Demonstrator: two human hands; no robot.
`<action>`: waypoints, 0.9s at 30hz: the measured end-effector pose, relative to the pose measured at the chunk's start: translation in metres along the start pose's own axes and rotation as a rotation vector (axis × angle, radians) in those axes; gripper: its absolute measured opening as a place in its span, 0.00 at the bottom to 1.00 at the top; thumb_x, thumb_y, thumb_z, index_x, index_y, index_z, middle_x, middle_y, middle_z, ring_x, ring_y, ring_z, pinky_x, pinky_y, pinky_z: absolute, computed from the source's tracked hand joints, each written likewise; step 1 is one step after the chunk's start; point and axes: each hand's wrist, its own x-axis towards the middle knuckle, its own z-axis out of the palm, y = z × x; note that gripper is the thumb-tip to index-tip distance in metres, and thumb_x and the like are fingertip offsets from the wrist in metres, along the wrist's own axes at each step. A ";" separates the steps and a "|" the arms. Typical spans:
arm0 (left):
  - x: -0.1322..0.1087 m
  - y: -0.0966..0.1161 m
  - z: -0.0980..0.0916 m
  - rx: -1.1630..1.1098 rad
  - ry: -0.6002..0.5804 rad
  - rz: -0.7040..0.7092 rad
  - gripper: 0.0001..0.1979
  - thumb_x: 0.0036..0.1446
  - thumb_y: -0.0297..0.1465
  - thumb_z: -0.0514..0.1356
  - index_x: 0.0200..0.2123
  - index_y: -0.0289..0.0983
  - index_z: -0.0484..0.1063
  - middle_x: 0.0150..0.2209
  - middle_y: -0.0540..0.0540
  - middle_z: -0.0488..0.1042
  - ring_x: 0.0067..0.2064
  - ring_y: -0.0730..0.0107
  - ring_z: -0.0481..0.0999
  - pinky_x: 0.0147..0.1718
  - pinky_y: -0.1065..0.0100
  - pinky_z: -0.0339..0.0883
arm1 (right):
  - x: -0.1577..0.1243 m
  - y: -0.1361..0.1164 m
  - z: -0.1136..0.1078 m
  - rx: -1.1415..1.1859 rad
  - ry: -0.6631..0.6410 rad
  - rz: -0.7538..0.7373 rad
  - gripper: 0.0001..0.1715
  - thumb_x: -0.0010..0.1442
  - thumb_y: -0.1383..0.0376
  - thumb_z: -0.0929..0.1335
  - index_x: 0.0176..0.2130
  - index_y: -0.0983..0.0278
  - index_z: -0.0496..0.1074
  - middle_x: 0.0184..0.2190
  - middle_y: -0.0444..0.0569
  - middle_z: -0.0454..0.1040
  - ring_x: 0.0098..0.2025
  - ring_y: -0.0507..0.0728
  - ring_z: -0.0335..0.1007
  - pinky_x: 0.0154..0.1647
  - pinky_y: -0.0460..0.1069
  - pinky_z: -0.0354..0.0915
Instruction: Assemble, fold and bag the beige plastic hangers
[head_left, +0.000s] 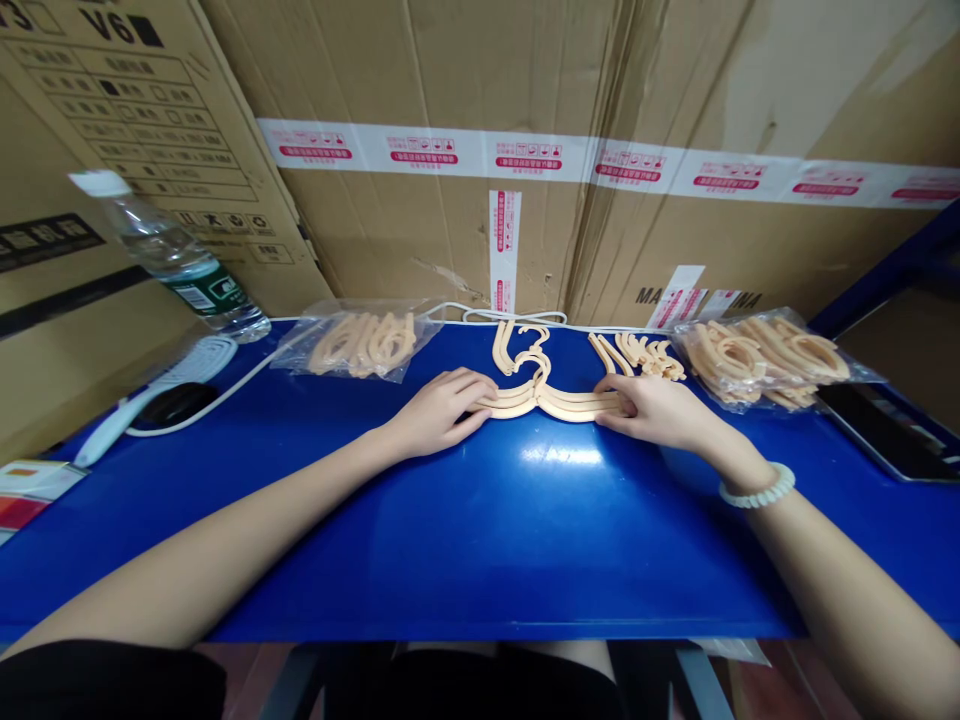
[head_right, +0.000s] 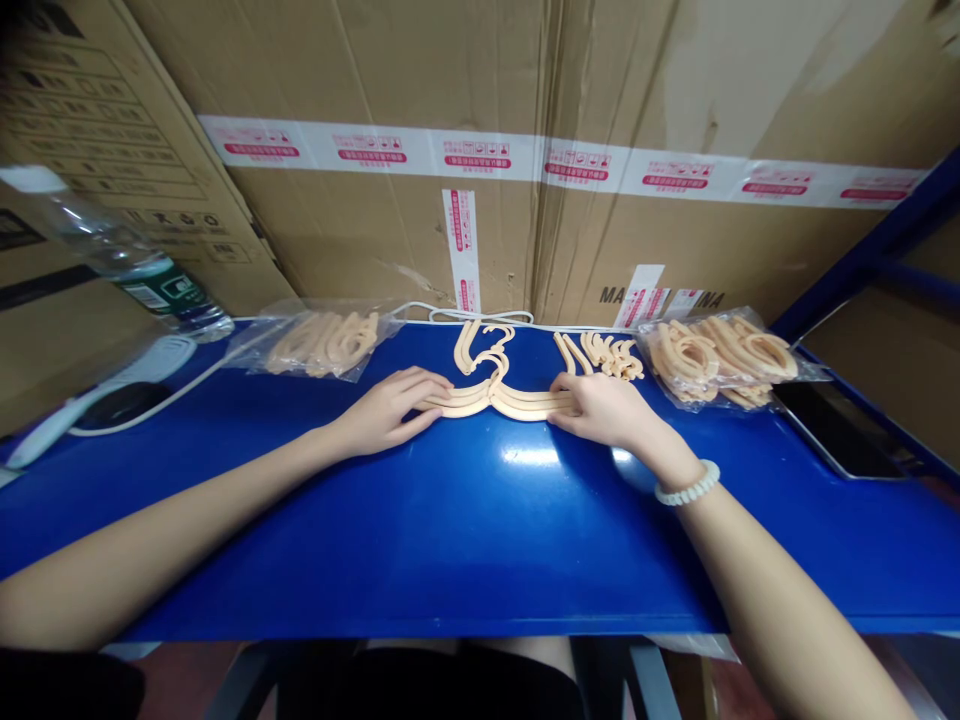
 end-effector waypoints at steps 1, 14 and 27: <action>0.000 0.000 0.000 0.001 -0.002 0.001 0.11 0.67 0.30 0.55 0.49 0.37 0.72 0.51 0.38 0.76 0.53 0.54 0.74 0.52 0.54 0.66 | 0.000 0.000 0.000 -0.002 0.002 0.004 0.21 0.62 0.55 0.67 0.50 0.62 0.73 0.29 0.49 0.79 0.27 0.58 0.73 0.26 0.48 0.56; 0.000 0.000 0.001 0.052 0.005 0.026 0.10 0.70 0.32 0.54 0.50 0.37 0.71 0.52 0.39 0.76 0.54 0.55 0.74 0.52 0.53 0.68 | -0.002 -0.002 0.005 -0.052 0.025 0.016 0.22 0.62 0.55 0.67 0.52 0.62 0.72 0.29 0.49 0.79 0.31 0.60 0.75 0.28 0.48 0.55; -0.001 -0.003 0.003 0.049 0.019 0.056 0.11 0.69 0.35 0.56 0.50 0.37 0.70 0.52 0.39 0.76 0.53 0.56 0.74 0.51 0.53 0.69 | -0.005 -0.007 0.002 -0.099 0.036 0.035 0.28 0.65 0.52 0.67 0.58 0.64 0.69 0.32 0.52 0.81 0.33 0.60 0.76 0.26 0.48 0.53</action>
